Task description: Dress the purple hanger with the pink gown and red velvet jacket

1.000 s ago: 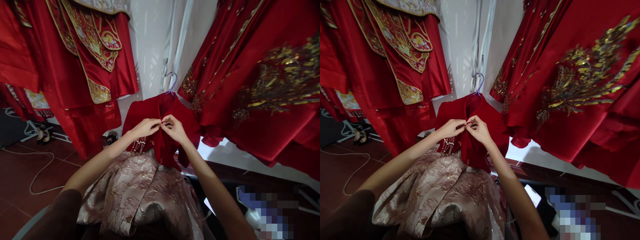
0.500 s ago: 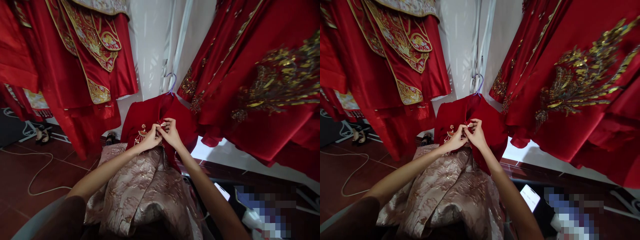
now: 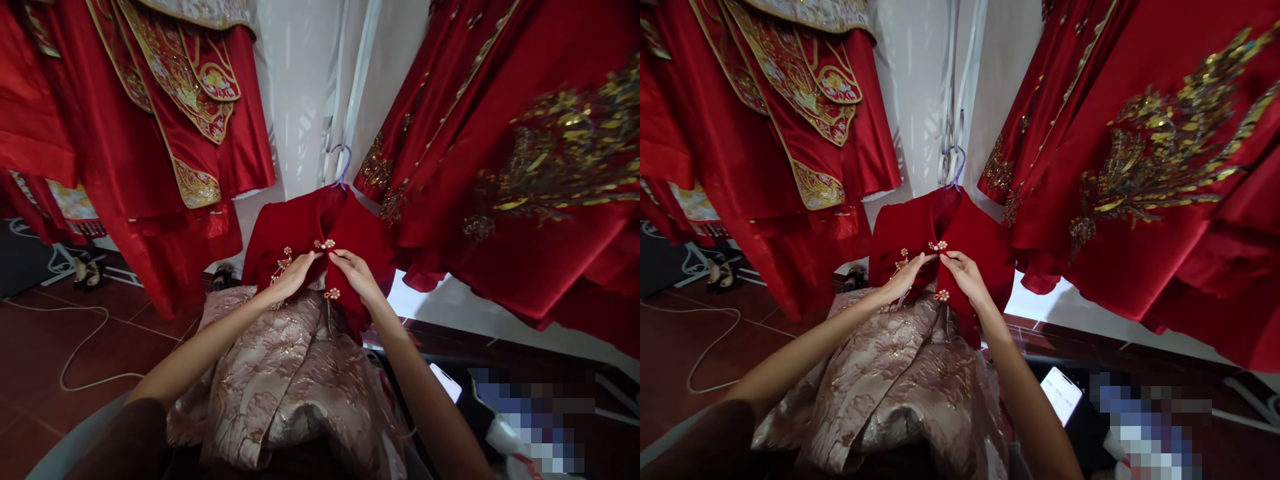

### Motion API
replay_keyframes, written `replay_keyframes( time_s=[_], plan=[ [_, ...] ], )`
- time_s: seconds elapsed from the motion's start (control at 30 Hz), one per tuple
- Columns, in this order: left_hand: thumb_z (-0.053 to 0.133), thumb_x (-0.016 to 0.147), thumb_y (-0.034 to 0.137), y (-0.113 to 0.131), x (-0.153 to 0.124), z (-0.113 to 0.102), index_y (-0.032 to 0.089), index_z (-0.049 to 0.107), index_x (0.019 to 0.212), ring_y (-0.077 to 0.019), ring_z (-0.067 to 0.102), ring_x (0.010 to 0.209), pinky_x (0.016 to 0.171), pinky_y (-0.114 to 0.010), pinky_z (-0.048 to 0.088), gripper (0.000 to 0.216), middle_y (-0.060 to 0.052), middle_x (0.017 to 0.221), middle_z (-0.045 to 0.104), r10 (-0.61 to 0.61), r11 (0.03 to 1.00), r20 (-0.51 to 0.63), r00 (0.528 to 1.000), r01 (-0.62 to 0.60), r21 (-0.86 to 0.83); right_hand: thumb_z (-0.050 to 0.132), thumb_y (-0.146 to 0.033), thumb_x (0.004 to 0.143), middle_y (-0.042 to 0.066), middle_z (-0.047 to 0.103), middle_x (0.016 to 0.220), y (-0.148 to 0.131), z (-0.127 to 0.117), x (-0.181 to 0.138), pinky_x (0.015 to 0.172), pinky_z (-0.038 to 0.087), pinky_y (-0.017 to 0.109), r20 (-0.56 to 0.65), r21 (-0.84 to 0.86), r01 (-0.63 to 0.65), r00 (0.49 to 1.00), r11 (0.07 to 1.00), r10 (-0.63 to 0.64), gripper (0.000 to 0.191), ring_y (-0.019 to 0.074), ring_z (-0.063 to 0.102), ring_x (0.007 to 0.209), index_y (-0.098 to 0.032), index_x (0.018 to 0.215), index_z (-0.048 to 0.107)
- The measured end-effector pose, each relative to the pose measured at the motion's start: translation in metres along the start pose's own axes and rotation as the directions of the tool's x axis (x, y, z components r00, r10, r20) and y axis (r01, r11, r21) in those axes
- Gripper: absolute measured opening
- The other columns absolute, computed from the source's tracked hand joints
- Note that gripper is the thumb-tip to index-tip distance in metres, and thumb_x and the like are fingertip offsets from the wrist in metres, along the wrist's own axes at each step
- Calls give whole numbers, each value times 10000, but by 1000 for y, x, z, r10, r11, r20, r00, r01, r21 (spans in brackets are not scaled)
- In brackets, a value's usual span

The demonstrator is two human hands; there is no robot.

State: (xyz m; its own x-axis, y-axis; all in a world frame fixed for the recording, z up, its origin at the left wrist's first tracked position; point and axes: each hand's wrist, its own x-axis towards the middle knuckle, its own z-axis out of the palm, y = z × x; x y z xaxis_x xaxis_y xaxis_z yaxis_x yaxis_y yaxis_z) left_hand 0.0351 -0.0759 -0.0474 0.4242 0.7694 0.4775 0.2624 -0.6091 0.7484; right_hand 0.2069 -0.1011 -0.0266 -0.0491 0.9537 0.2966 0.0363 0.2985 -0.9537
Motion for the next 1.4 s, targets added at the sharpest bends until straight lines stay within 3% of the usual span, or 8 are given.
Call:
replay_keyframes(
  time_s=[0.1,0.2,0.43,0.6,0.7,0.87,1.07,1.4],
  plan=[
    [279,938,444,2,-3,3,201,544,1205,-193,561,1097,883,-348,475,448,-89,1155,621,-61,995,54,997,65,-74,658,-438,720,29,676,862,3,3,-4,800,517,338,6,16,5,1000,1000,-5,400,172,649,833,-201,1030,571],
    [510,851,418,1,-10,4,174,574,1145,-202,606,976,825,-331,489,388,-87,1055,660,-37,999,-4,999,37,-11,664,-407,720,34,655,886,11,5,-7,823,515,352,10,-40,70,998,997,-70,458,169,639,864,-200,1109,536],
    [529,817,453,-5,-21,-22,143,618,710,-116,551,622,603,-219,424,340,4,660,628,-43,983,-75,996,56,173,601,-393,768,55,608,826,6,20,-25,605,520,296,-194,-419,194,935,887,-296,277,156,598,688,-196,950,531],
    [496,822,499,2,-25,-27,145,562,660,-84,471,558,534,-198,361,395,32,592,535,-70,995,-169,983,81,55,636,-401,723,22,579,767,4,52,-40,536,517,282,33,-402,210,976,891,-215,337,147,587,606,-214,962,487],
    [457,840,496,4,-26,-24,143,513,616,-80,439,523,496,-199,348,422,38,546,459,-115,992,-149,982,106,-70,645,-383,702,20,567,784,9,62,-39,529,526,291,-8,-406,196,976,893,-218,357,146,588,598,-220,958,457],
    [524,821,330,-4,-22,-21,150,574,868,-118,558,670,630,-239,459,193,-8,747,585,-74,995,-173,982,61,-78,619,-342,717,6,567,727,16,61,-32,509,521,277,-56,-371,179,975,911,-214,277,145,585,591,-221,909,460],
    [655,728,248,-7,-12,-17,210,496,1129,-235,465,1071,945,-408,389,433,-100,1109,468,163,905,-438,884,43,424,635,-358,724,24,610,728,19,54,-31,545,533,281,-78,-364,172,974,915,-214,232,154,601,624,-216,866,519],
    [538,815,197,-29,1,-19,196,508,948,-173,516,887,798,-319,461,136,-69,1038,402,195,856,-305,932,-10,517,650,-414,724,42,638,752,18,47,-34,576,539,293,-82,-329,177,973,928,-214,268,166,620,663,-211,879,569]
  ],
)
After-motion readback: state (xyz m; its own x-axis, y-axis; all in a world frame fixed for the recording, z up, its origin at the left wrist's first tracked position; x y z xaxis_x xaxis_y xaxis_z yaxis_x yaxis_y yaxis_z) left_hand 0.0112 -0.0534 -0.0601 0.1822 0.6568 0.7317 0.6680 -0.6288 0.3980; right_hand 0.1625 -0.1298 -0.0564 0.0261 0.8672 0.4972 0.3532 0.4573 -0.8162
